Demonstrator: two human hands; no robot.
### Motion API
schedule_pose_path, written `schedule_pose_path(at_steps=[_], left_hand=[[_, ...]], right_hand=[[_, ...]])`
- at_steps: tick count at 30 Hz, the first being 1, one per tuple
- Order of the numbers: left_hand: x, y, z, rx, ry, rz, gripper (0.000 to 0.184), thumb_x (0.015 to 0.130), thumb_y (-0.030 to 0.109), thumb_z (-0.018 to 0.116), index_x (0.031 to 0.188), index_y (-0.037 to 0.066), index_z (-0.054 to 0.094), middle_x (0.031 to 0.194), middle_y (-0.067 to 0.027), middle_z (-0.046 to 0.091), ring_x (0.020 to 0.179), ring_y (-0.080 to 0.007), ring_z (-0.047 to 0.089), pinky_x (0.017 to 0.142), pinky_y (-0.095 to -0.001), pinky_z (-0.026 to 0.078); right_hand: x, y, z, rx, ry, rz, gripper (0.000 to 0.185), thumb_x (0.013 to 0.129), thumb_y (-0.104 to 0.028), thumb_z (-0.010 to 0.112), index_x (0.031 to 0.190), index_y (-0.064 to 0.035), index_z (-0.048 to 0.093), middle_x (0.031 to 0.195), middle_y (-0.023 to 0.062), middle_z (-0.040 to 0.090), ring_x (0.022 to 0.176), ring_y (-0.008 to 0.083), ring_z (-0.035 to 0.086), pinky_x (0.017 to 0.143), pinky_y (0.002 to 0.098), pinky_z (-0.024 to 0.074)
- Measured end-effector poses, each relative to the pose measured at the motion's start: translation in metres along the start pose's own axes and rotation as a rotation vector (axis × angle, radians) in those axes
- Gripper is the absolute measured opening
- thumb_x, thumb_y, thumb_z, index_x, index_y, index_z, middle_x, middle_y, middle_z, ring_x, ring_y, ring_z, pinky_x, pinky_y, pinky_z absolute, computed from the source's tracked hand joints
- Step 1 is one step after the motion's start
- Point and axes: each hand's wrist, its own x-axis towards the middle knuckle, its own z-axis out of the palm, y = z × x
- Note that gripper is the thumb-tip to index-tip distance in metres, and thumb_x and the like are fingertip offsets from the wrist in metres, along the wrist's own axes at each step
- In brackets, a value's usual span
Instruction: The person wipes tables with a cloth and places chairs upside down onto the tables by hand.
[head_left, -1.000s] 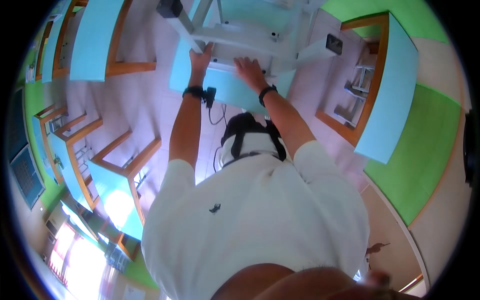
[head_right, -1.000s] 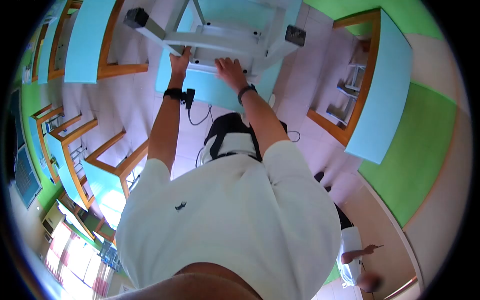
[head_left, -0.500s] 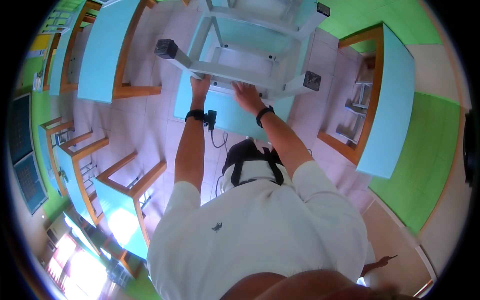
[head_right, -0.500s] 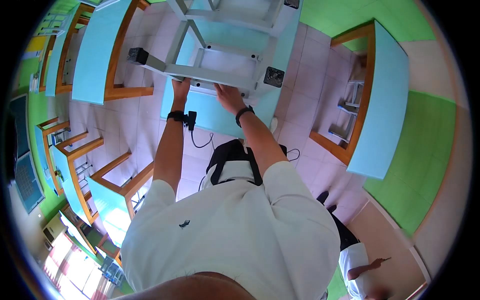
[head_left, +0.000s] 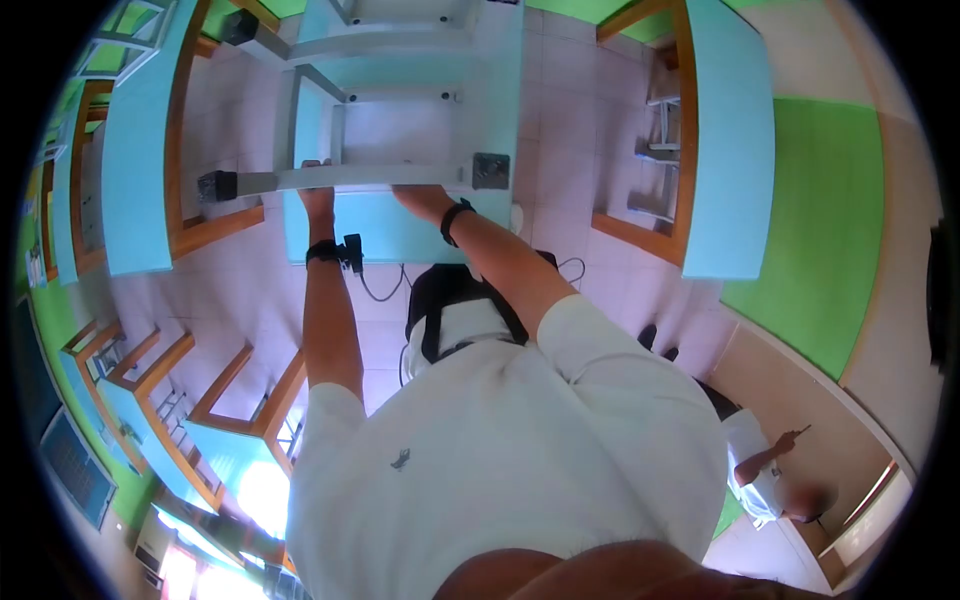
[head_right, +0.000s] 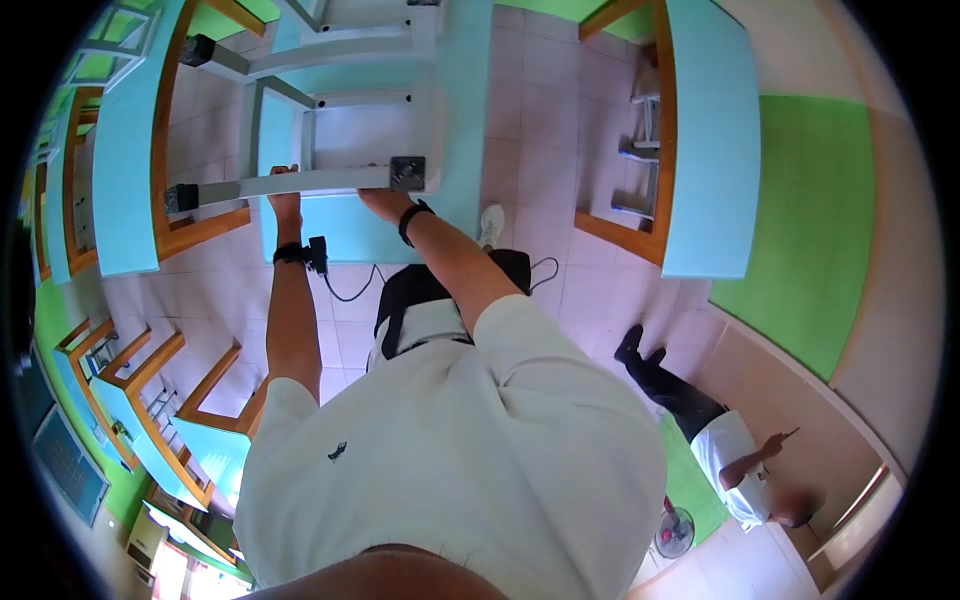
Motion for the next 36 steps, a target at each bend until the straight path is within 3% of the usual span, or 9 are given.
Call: schedule_pose_path(at_steps=[4, 10, 14, 18, 22, 25, 29, 34, 36], left_hand=[[-0.002, 0.005, -0.004, -0.097, -0.06, 0.019, 0.013, 0.084, 0.006, 0.065, 0.08, 0.006, 0.053, 0.075, 0.0001, 0.048, 0.075, -0.0116, 0.045, 0.07, -0.0293, 0.042], [-0.003, 0.004, -0.009, 0.001, -0.058, 0.001, 0.018, 0.086, 0.011, 0.064, 0.1, 0.0, 0.062, 0.095, -0.0036, 0.06, 0.087, -0.0136, 0.052, 0.079, -0.028, 0.043], [-0.01, 0.011, -0.005, 0.099, 0.064, -0.082, 0.033, 0.086, 0.016, 0.065, 0.111, -0.006, 0.06, 0.106, -0.0083, 0.063, 0.096, -0.0177, 0.055, 0.084, -0.0311, 0.044], [-0.018, -0.001, 0.006, 0.361, 0.379, -0.199, 0.051, 0.082, 0.019, 0.068, 0.117, -0.01, 0.046, 0.104, -0.025, 0.058, 0.093, -0.0303, 0.059, 0.08, -0.0406, 0.049], [-0.099, 0.032, 0.05, -0.009, 0.521, -0.287, 0.045, 0.083, 0.01, 0.065, 0.117, -0.007, 0.042, 0.102, -0.0232, 0.058, 0.09, -0.0318, 0.059, 0.075, -0.0436, 0.05], [-0.155, -0.014, 0.083, 0.178, 0.518, -0.101, 0.036, 0.079, 0.013, 0.063, 0.106, 0.003, 0.043, 0.087, -0.0134, 0.049, 0.074, -0.022, 0.05, 0.065, -0.0373, 0.046], [-0.278, 0.055, 0.192, 0.362, 0.289, -0.198, 0.026, 0.082, 0.007, 0.058, 0.099, -0.003, 0.041, 0.092, -0.0176, 0.047, 0.083, -0.0266, 0.051, 0.074, -0.0413, 0.045], [-0.349, 0.072, 0.324, 0.255, -0.023, -0.114, 0.019, 0.078, 0.009, 0.059, 0.087, 0.003, 0.045, 0.077, -0.0101, 0.046, 0.069, -0.0207, 0.044, 0.065, -0.0358, 0.042], [-0.372, 0.083, 0.371, 0.41, -0.377, 0.208, 0.014, 0.081, 0.009, 0.057, 0.086, 0.003, 0.046, 0.074, -0.0078, 0.046, 0.069, -0.0187, 0.045, 0.063, -0.034, 0.041]], right_hand=[[-0.022, -0.013, -0.049, -0.154, -0.155, -0.135, 0.046, 0.082, -0.011, 0.053, 0.128, -0.0071, 0.052, 0.129, 0.0145, 0.052, 0.115, 0.0308, 0.054, 0.097, 0.0428, 0.0444], [-0.132, 0.005, -0.11, 0.27, -0.28, -0.259, 0.04, 0.077, -0.008, 0.056, 0.116, -0.0052, 0.06, 0.126, 0.0176, 0.054, 0.119, 0.032, 0.05, 0.1, 0.0408, 0.042], [-0.187, 0.036, -0.188, 0.195, -0.762, 0.068, 0.03, 0.078, -0.011, 0.054, 0.106, -0.0061, 0.064, 0.113, 0.0153, 0.061, 0.107, 0.0334, 0.056, 0.092, 0.0413, 0.0449], [-0.246, 0.085, -0.23, 0.227, -0.31, 0.217, 0.023, 0.086, -0.008, 0.048, 0.102, -0.0022, 0.063, 0.103, 0.0159, 0.062, 0.1, 0.0317, 0.058, 0.088, 0.0427, 0.0455], [-0.243, 0.076, -0.359, 0.407, 0.343, 0.152, 0.026, 0.08, 0.009, 0.059, 0.1, -0.0061, 0.065, 0.087, 0.0102, 0.063, 0.076, 0.0248, 0.06, 0.067, 0.0292, 0.0493], [-0.255, 0.044, -0.486, 0.386, 0.65, -0.095, 0.031, 0.074, 0.015, 0.057, 0.099, -0.0007, 0.066, 0.089, 0.0111, 0.067, 0.075, 0.0198, 0.063, 0.063, 0.0265, 0.0486], [-0.343, 0.015, -0.632, 0.086, 0.78, -0.15, 0.029, 0.074, 0.015, 0.053, 0.099, 0.0015, 0.058, 0.082, 0.0122, 0.063, 0.077, 0.0224, 0.063, 0.059, 0.0311, 0.0498], [-0.441, 0.016, -0.702, -0.022, 0.883, -0.329, 0.027, 0.075, 0.013, 0.053, 0.099, 0.001, 0.058, 0.083, 0.0116, 0.062, 0.077, 0.0218, 0.062, 0.06, 0.0308, 0.0493], [-0.467, 0.025, -0.722, -0.045, 0.902, -0.352, 0.026, 0.075, 0.012, 0.054, 0.099, 0.0008, 0.058, 0.083, 0.0114, 0.062, 0.078, 0.0216, 0.062, 0.06, 0.0306, 0.0491]])
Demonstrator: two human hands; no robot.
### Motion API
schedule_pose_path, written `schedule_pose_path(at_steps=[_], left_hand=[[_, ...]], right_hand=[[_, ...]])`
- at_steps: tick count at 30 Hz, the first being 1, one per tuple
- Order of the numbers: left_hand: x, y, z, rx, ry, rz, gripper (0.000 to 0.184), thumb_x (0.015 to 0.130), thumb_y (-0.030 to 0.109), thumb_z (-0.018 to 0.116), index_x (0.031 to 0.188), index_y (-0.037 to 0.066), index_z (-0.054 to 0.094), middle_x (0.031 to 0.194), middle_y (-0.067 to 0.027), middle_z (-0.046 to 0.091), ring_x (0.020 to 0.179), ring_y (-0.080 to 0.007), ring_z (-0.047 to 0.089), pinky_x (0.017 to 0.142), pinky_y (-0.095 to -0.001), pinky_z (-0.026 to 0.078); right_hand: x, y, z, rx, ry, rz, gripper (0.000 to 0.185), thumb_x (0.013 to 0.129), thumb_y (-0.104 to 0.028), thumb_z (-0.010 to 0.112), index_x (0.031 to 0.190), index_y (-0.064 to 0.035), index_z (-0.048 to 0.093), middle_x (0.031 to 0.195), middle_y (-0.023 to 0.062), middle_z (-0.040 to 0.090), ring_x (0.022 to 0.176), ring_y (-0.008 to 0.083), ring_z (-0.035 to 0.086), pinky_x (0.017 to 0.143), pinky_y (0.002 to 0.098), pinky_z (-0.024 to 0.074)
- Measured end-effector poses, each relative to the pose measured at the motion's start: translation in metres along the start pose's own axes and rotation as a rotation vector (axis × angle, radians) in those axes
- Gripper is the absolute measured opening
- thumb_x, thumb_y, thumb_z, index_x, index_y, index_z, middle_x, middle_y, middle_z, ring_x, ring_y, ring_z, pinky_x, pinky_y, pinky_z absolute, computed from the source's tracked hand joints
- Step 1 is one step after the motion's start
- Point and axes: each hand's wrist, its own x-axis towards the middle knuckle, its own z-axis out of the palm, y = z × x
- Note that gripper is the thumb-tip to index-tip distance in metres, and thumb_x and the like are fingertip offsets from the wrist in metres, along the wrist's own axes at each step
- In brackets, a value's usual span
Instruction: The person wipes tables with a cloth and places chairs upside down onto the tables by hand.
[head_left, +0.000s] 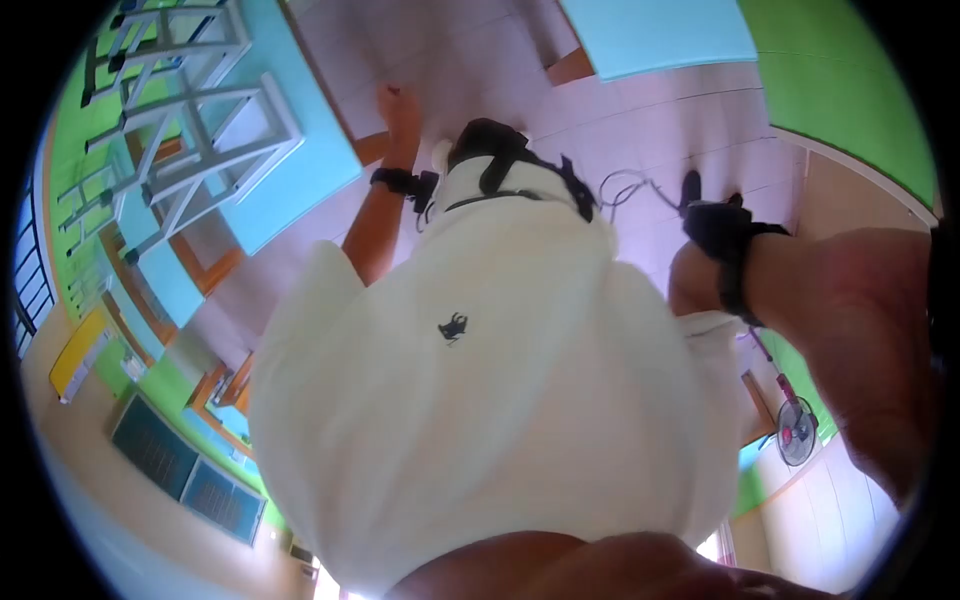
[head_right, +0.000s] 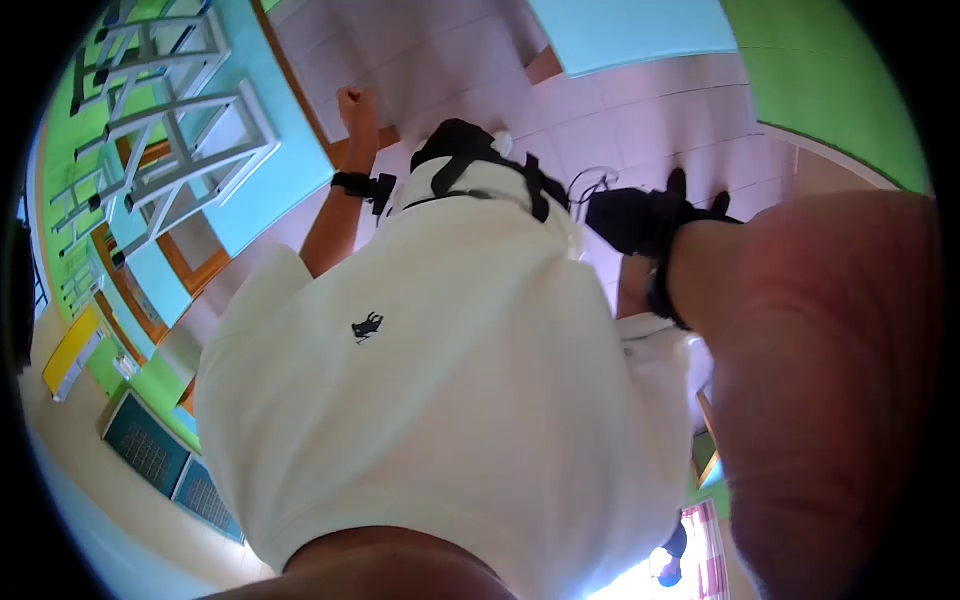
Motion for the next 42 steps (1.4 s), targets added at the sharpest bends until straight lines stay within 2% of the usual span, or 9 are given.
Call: schedule_pose_path(at_steps=[4, 6, 9, 13, 16, 21, 25, 30, 42], left_hand=[[-0.032, 0.049, 0.094, -0.078, -0.363, 0.175, 0.017, 0.079, 0.009, 0.063, 0.085, 0.003, 0.049, 0.071, -0.0051, 0.048, 0.068, -0.0149, 0.049, 0.063, -0.0304, 0.043], [-0.056, 0.076, 0.125, -0.015, -0.587, 0.258, 0.015, 0.076, 0.008, 0.06, 0.086, 0.003, 0.05, 0.079, -0.0161, 0.052, 0.075, -0.026, 0.054, 0.067, -0.0355, 0.044], [-0.06, 0.129, 0.178, -0.15, -0.715, 0.196, 0.015, 0.075, 0.007, 0.061, 0.086, 0.005, 0.051, 0.082, -0.0158, 0.052, 0.076, -0.0277, 0.054, 0.066, -0.0366, 0.043], [-0.055, 0.15, 0.275, -0.126, -0.756, 0.543, 0.019, 0.076, 0.006, 0.064, 0.09, 0.006, 0.05, 0.087, -0.0107, 0.053, 0.081, -0.0241, 0.054, 0.071, -0.0365, 0.045], [-0.085, 0.163, 0.338, 0.048, -0.753, 0.702, 0.024, 0.075, 0.013, 0.066, 0.093, 0.006, 0.052, 0.095, -0.014, 0.055, 0.094, -0.033, 0.052, 0.081, -0.0463, 0.043], [-0.104, 0.208, 0.428, 0.27, -0.675, 0.449, 0.032, 0.074, 0.016, 0.066, 0.102, 0.011, 0.054, 0.112, -0.019, 0.048, 0.103, -0.0432, 0.047, 0.089, -0.0516, 0.042], [-0.123, 0.258, 0.481, 0.241, -0.741, 0.577, 0.03, 0.073, 0.019, 0.064, 0.099, 0.008, 0.054, 0.107, -0.0201, 0.051, 0.1, -0.0412, 0.049, 0.083, -0.0489, 0.046], [-0.119, 0.32, 0.526, 0.252, -0.82, 0.423, 0.028, 0.076, 0.019, 0.062, 0.101, 0.008, 0.055, 0.114, -0.0203, 0.047, 0.107, -0.0414, 0.046, 0.088, -0.0493, 0.044], [-0.098, 0.35, 0.736, 0.405, -0.401, 0.179, 0.044, 0.078, 0.027, 0.068, 0.115, 0.008, 0.054, 0.132, -0.0255, 0.04, 0.125, -0.0427, 0.036, 0.1, -0.0519, 0.036]], right_hand=[[-0.013, -0.005, -0.064, -0.027, 0.062, -0.106, 0.025, 0.076, 0.01, 0.054, 0.098, 0.0005, 0.058, 0.083, 0.0109, 0.062, 0.078, 0.0211, 0.061, 0.061, 0.0304, 0.0487], [-0.023, 0.012, -0.085, -0.021, 0.076, -0.069, 0.024, 0.076, 0.01, 0.055, 0.098, 0.0003, 0.058, 0.084, 0.0107, 0.062, 0.078, 0.0209, 0.061, 0.062, 0.0302, 0.0484], [-0.041, 0.034, -0.119, -0.019, 0.12, -0.076, 0.023, 0.077, 0.008, 0.055, 0.098, 0.0, 0.058, 0.084, 0.0103, 0.062, 0.078, 0.0205, 0.06, 0.063, 0.03, 0.0481], [-0.063, 0.077, -0.161, 0.0, 0.141, -0.133, 0.022, 0.078, 0.007, 0.056, 0.098, -0.0003, 0.058, 0.085, 0.0099, 0.061, 0.078, 0.02, 0.059, 0.064, 0.0298, 0.0477], [-0.074, 0.115, -0.206, 0.043, 0.146, -0.114, 0.021, 0.078, 0.006, 0.056, 0.098, -0.0006, 0.058, 0.085, 0.0095, 0.061, 0.078, 0.0197, 0.059, 0.064, 0.0296, 0.0474], [-0.071, 0.2, -0.282, 0.088, 0.063, -0.04, 0.019, 0.079, 0.004, 0.057, 0.097, -0.001, 0.058, 0.085, 0.0089, 0.061, 0.078, 0.0191, 0.058, 0.065, 0.0292, 0.0468], [-0.067, 0.248, -0.349, 0.071, 0.068, -0.044, 0.018, 0.08, 0.002, 0.058, 0.097, -0.0014, 0.058, 0.086, 0.0084, 0.06, 0.079, 0.0186, 0.058, 0.066, 0.029, 0.0464], [-0.078, 0.318, -0.389, 0.112, 0.08, -0.056, 0.017, 0.081, 0.0, 0.058, 0.097, -0.0018, 0.058, 0.086, 0.0079, 0.06, 0.079, 0.018, 0.057, 0.068, 0.0287, 0.0458], [-0.137, 0.547, -0.577, 0.203, 0.104, -0.156, 0.014, 0.083, -0.005, 0.06, 0.096, -0.0029, 0.058, 0.088, 0.0064, 0.059, 0.079, 0.0165, 0.055, 0.071, 0.0279, 0.0445]])
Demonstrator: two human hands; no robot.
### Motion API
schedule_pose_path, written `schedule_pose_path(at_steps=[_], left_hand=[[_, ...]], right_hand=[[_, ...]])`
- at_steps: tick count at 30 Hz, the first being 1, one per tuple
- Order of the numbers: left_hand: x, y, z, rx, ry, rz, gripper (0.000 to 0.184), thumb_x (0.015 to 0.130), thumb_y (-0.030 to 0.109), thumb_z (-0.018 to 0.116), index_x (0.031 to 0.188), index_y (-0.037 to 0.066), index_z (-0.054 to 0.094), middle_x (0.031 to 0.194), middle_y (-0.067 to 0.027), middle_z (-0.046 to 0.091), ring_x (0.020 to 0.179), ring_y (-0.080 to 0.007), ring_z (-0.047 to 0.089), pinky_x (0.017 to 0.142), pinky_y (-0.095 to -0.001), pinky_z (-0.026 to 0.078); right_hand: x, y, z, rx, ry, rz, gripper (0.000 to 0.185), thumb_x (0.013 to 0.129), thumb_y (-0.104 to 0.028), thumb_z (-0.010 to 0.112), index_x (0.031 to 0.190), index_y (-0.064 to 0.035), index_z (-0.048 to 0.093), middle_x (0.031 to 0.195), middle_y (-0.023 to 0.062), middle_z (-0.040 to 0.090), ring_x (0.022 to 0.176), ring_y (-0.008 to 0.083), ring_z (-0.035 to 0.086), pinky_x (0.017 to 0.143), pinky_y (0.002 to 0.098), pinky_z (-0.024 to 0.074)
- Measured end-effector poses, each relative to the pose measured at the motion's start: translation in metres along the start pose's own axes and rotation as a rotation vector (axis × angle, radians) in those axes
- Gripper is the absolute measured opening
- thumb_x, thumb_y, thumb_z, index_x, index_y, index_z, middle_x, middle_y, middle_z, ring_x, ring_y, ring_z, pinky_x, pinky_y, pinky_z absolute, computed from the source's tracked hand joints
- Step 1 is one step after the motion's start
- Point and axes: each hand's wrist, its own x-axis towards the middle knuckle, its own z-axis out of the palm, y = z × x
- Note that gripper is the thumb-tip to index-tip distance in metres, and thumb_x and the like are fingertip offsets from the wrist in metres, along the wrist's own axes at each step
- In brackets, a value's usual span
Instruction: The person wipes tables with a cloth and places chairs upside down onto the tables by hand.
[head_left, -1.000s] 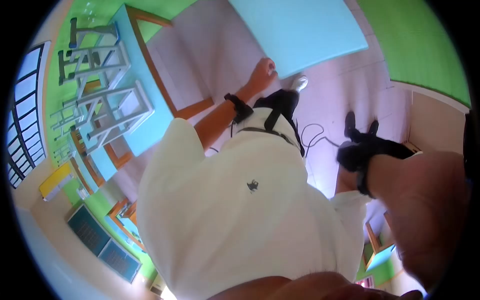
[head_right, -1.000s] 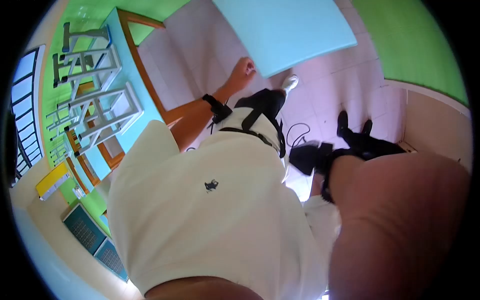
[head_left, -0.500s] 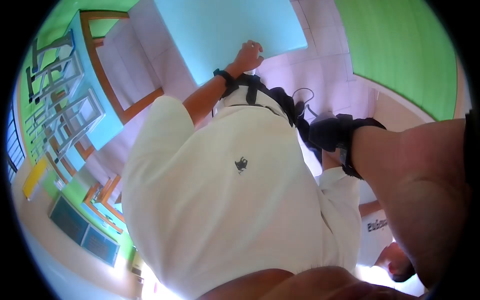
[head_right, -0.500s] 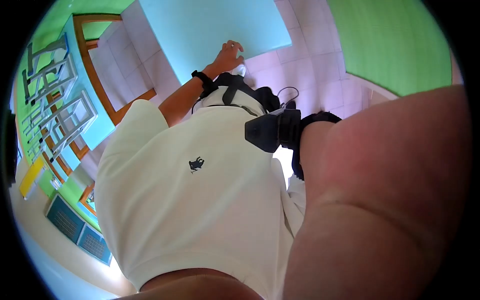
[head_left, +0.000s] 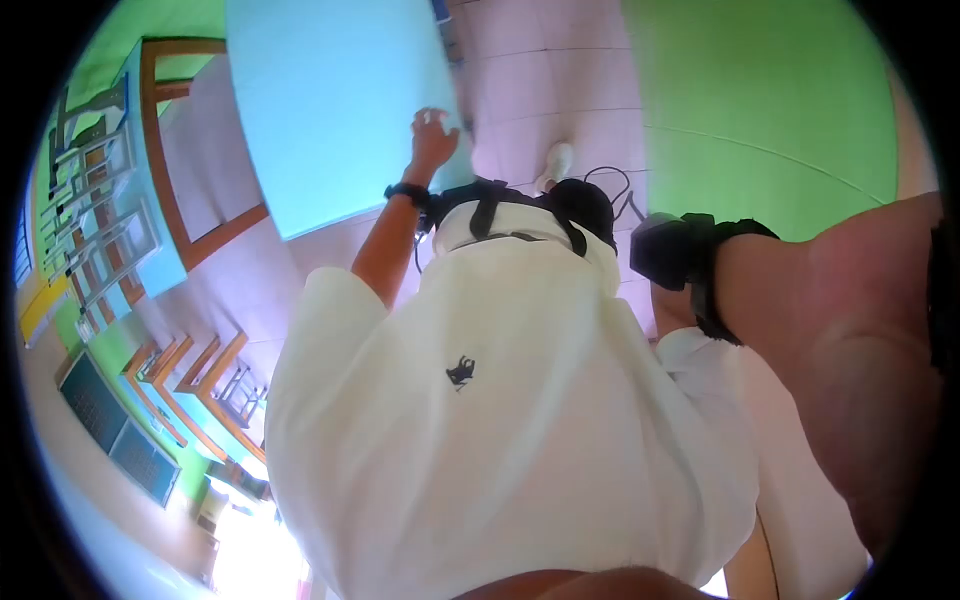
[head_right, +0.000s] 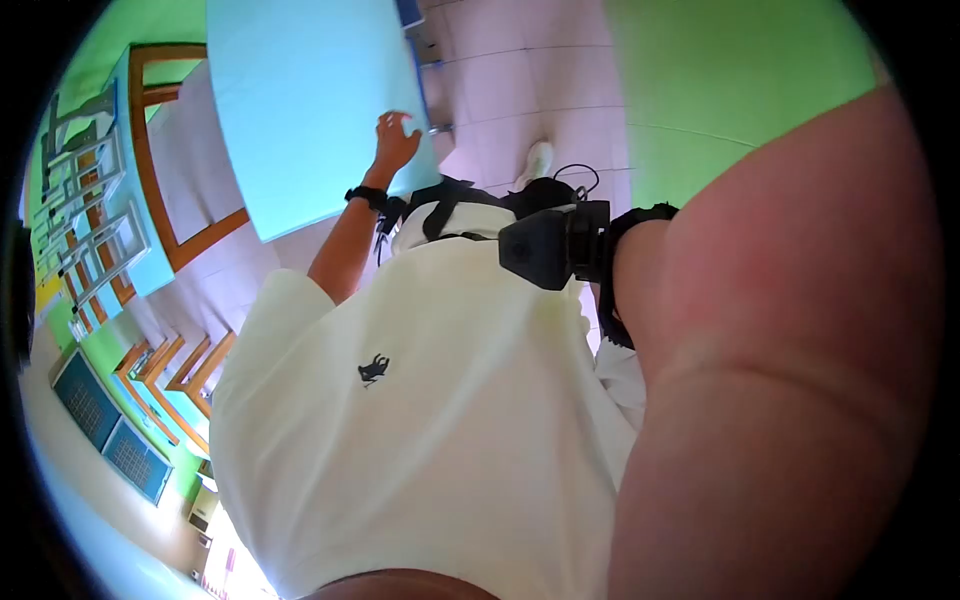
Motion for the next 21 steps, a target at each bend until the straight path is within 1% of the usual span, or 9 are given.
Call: schedule_pose_path(at_steps=[3, 7, 11, 12, 13, 15, 18, 19, 21], left_hand=[[-0.012, 0.032, 0.018, 0.087, -0.007, -0.253, 0.05, 0.082, 0.038, 0.065, 0.118, 0.006, 0.053, 0.133, -0.0281, 0.04, 0.127, -0.0438, 0.034, 0.104, -0.0515, 0.032], [-0.001, 0.061, 0.003, 0.125, -0.295, -0.25, 0.046, 0.084, 0.038, 0.063, 0.116, 0.006, 0.057, 0.13, -0.0225, 0.047, 0.121, -0.0419, 0.041, 0.102, -0.0494, 0.034], [0.026, 0.056, 0.017, 0.022, -0.093, -0.191, 0.028, 0.083, 0.024, 0.059, 0.102, 0.004, 0.064, 0.103, -0.0197, 0.063, 0.106, -0.0374, 0.054, 0.095, -0.0463, 0.04], [0.039, 0.052, 0.01, -0.098, -0.057, -0.144, 0.025, 0.08, 0.02, 0.058, 0.097, 0.003, 0.065, 0.095, -0.0199, 0.064, 0.098, -0.0388, 0.057, 0.09, -0.0495, 0.041], [0.046, 0.055, 0.015, 0.02, 0.153, -0.112, 0.025, 0.08, 0.02, 0.059, 0.097, 0.003, 0.065, 0.094, -0.02, 0.064, 0.097, -0.0388, 0.057, 0.089, -0.0504, 0.04], [0.077, 0.073, -0.002, 0.064, 0.082, -0.146, 0.027, 0.078, 0.02, 0.061, 0.099, 0.003, 0.064, 0.099, -0.0213, 0.062, 0.103, -0.0395, 0.054, 0.094, -0.0491, 0.038], [0.122, 0.068, -0.019, 0.04, 0.187, -0.234, 0.032, 0.078, 0.019, 0.064, 0.106, 0.004, 0.06, 0.113, -0.0208, 0.057, 0.115, -0.038, 0.046, 0.099, -0.0488, 0.035], [0.156, 0.078, -0.023, -0.005, 0.224, -0.314, 0.034, 0.078, 0.019, 0.065, 0.108, 0.004, 0.059, 0.116, -0.0203, 0.055, 0.118, -0.0372, 0.043, 0.099, -0.0495, 0.034], [0.224, 0.06, -0.021, -0.006, 0.201, -0.268, 0.04, 0.079, 0.019, 0.064, 0.115, 0.005, 0.055, 0.127, -0.0206, 0.048, 0.124, -0.0377, 0.037, 0.102, -0.0516, 0.031]], right_hand=[[0.007, 0.041, -0.052, 0.007, 0.017, -0.026, 0.014, 0.083, -0.006, 0.061, 0.096, -0.0032, 0.058, 0.088, 0.0061, 0.059, 0.079, 0.0161, 0.054, 0.071, 0.0277, 0.0442], [0.011, 0.089, -0.099, 0.012, 0.049, -0.072, 0.013, 0.084, -0.007, 0.061, 0.096, -0.0035, 0.058, 0.089, 0.0056, 0.059, 0.079, 0.0157, 0.054, 0.072, 0.0274, 0.0438], [0.006, 0.151, -0.119, -0.032, 0.056, -0.037, 0.013, 0.085, -0.009, 0.062, 0.096, -0.0039, 0.058, 0.089, 0.0051, 0.058, 0.08, 0.0152, 0.053, 0.073, 0.0271, 0.0434], [0.005, 0.161, -0.115, -0.036, 0.072, -0.049, 0.013, 0.085, -0.009, 0.062, 0.096, -0.004, 0.058, 0.089, 0.005, 0.058, 0.08, 0.0151, 0.053, 0.074, 0.0271, 0.0432], [0.004, 0.176, -0.113, -0.043, 0.103, -0.039, 0.013, 0.085, -0.01, 0.062, 0.096, -0.0041, 0.058, 0.089, 0.0049, 0.058, 0.08, 0.0149, 0.053, 0.074, 0.027, 0.0431], [0.001, 0.206, -0.102, -0.058, 0.146, 0.014, 0.013, 0.085, -0.011, 0.063, 0.095, -0.0043, 0.058, 0.09, 0.0047, 0.058, 0.08, 0.0147, 0.052, 0.074, 0.0269, 0.0429], [-0.005, 0.26, -0.07, -0.126, 0.224, 0.144, 0.013, 0.086, -0.012, 0.063, 0.095, -0.0045, 0.058, 0.09, 0.0043, 0.058, 0.08, 0.0143, 0.052, 0.075, 0.0267, 0.0426], [-0.013, 0.285, -0.058, -0.152, 0.249, 0.19, 0.013, 0.086, -0.012, 0.063, 0.095, -0.0046, 0.058, 0.09, 0.0042, 0.058, 0.08, 0.0142, 0.052, 0.075, 0.0266, 0.0425], [-0.043, 0.341, -0.03, -0.194, 0.348, 0.341, 0.013, 0.086, -0.013, 0.064, 0.095, -0.0048, 0.058, 0.09, 0.004, 0.058, 0.08, 0.014, 0.051, 0.076, 0.0265, 0.0423]])
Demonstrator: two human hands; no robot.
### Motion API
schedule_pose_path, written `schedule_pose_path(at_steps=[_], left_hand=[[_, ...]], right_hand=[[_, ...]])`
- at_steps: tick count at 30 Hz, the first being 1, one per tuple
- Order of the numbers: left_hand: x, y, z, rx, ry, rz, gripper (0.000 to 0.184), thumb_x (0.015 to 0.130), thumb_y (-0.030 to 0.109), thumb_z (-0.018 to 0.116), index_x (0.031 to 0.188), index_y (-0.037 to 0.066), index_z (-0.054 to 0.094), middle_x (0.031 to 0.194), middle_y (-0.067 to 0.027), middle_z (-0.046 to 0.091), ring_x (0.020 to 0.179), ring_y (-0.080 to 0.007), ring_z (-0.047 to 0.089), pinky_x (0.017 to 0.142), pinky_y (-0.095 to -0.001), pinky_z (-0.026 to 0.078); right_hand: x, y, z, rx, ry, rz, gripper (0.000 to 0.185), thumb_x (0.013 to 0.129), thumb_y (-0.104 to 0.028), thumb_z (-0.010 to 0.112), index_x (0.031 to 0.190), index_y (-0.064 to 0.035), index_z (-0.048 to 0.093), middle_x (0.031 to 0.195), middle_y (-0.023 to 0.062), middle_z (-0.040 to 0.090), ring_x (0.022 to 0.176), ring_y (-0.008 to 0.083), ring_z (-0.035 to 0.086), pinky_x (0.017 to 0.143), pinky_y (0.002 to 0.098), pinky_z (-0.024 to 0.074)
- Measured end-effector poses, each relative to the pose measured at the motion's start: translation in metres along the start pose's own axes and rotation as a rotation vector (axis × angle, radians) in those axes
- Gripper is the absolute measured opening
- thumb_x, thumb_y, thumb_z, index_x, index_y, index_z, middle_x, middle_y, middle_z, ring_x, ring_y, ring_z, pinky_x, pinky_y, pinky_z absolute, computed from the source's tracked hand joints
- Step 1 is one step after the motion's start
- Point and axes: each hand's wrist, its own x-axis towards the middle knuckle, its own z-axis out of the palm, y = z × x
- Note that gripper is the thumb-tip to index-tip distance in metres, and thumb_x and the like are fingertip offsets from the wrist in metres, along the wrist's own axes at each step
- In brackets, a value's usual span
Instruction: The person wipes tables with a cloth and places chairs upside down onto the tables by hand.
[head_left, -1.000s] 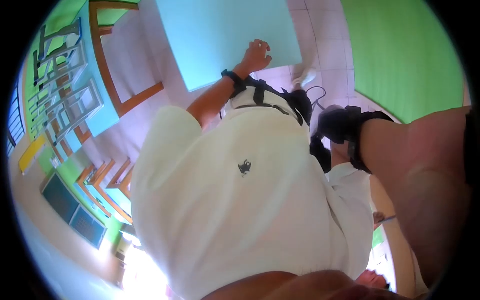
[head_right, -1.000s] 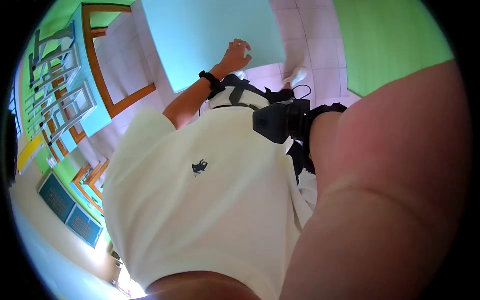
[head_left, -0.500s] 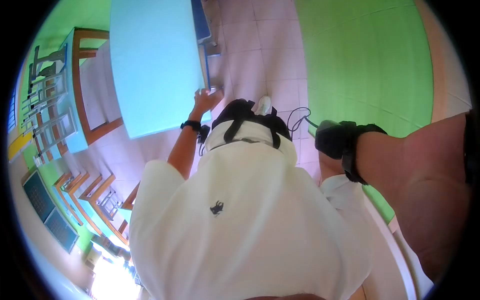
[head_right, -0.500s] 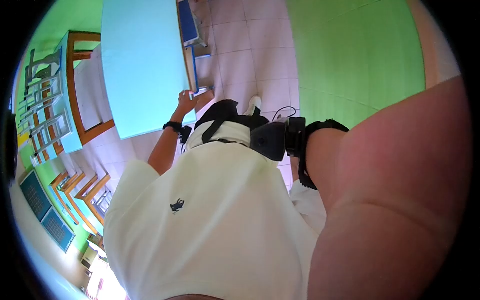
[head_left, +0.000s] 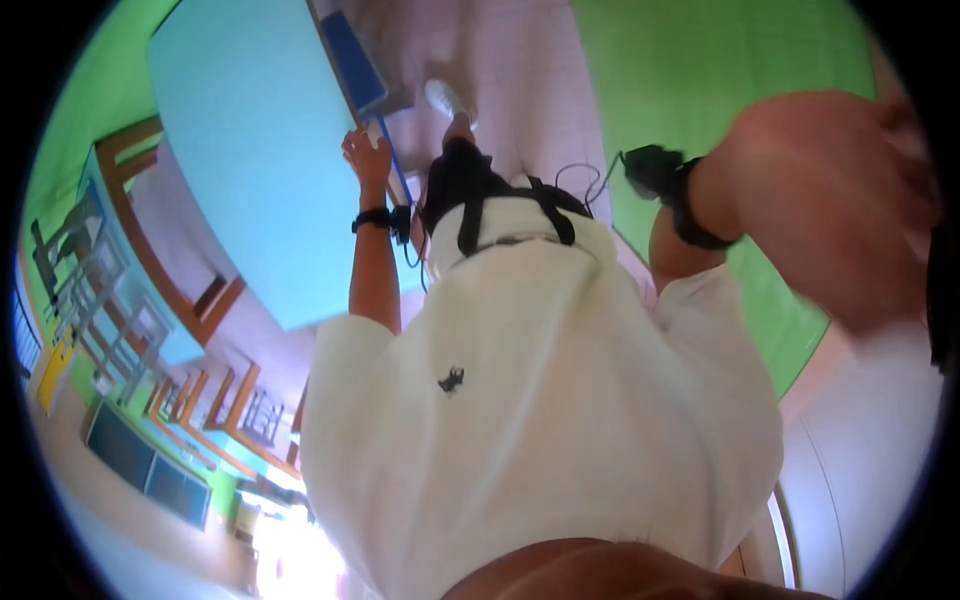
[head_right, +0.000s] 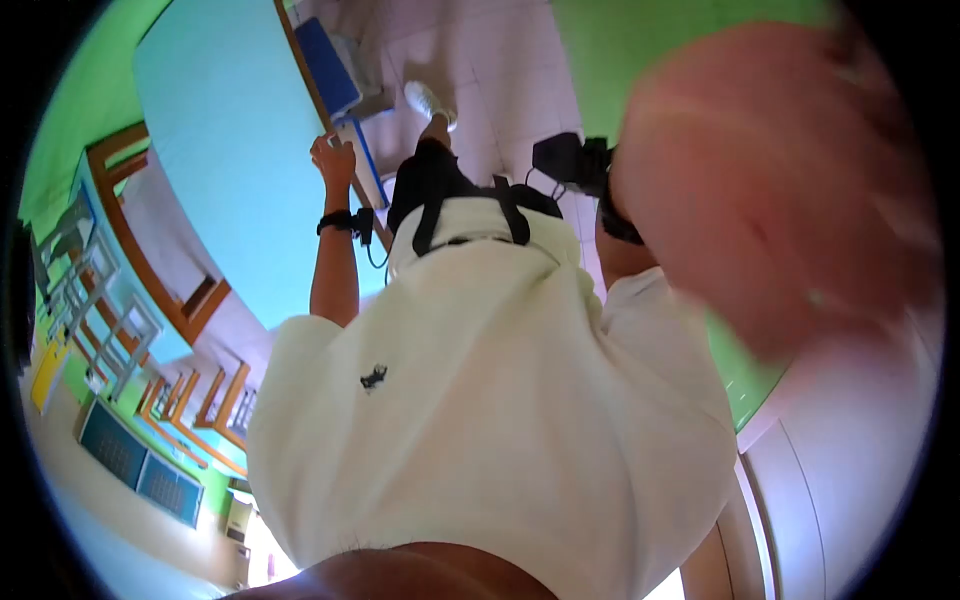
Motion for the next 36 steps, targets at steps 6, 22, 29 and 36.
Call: schedule_pose_path(at_steps=[6, 22, 29, 36], left_hand=[[0.066, 0.013, -0.041, 0.106, 0.229, -0.041, 0.05, 0.087, 0.021, 0.056, 0.133, 0.005, 0.043, 0.144, -0.022, 0.031, 0.135, -0.0399, 0.026, 0.108, -0.0558, 0.022], [0.152, 0.015, -0.016, 0.441, 0.153, -0.196, 0.067, 0.086, 0.012, 0.056, 0.146, 0.012, 0.026, 0.151, -0.0173, 0.024, 0.142, -0.0362, 0.016, 0.112, -0.0577, 0.011], [0.13, 0.005, -0.001, 0.531, 0.175, -0.173, 0.065, 0.083, 0.008, 0.059, 0.142, 0.009, 0.031, 0.149, -0.0203, 0.027, 0.14, -0.0381, 0.021, 0.111, -0.0579, 0.015], [0.12, 0.004, -0.006, 0.527, 0.14, -0.195, 0.067, 0.082, 0.005, 0.059, 0.141, 0.009, 0.03, 0.147, -0.0203, 0.029, 0.138, -0.0397, 0.025, 0.11, -0.0593, 0.017]], right_hand=[[-0.22, 0.122, 0.067, -0.198, -0.489, 0.811, 0.012, 0.084, -0.012, 0.063, 0.093, -0.0057, 0.06, 0.086, 0.003, 0.06, 0.082, 0.0124, 0.054, 0.076, 0.0282, 0.0438], [-0.643, 0.302, 0.321, 0.022, -1.24, 1.848, 0.087, 0.069, -0.049, 0.078, 0.127, 0.0081, 0.046, 0.125, 0.0238, 0.055, 0.112, 0.0319, 0.056, 0.092, 0.0361, 0.0472], [-0.669, 0.296, 0.329, 0.458, -1.01, 2.15, 0.052, 0.082, -0.029, 0.072, 0.121, 0.0017, 0.055, 0.119, 0.016, 0.06, 0.113, 0.0243, 0.055, 0.097, 0.0351, 0.0419], [-0.6, 0.3, 0.317, 0.473, -0.746, 2.572, 0.054, 0.08, -0.022, 0.074, 0.124, 0.001, 0.053, 0.121, 0.0169, 0.059, 0.115, 0.0293, 0.054, 0.098, 0.0417, 0.0419]])
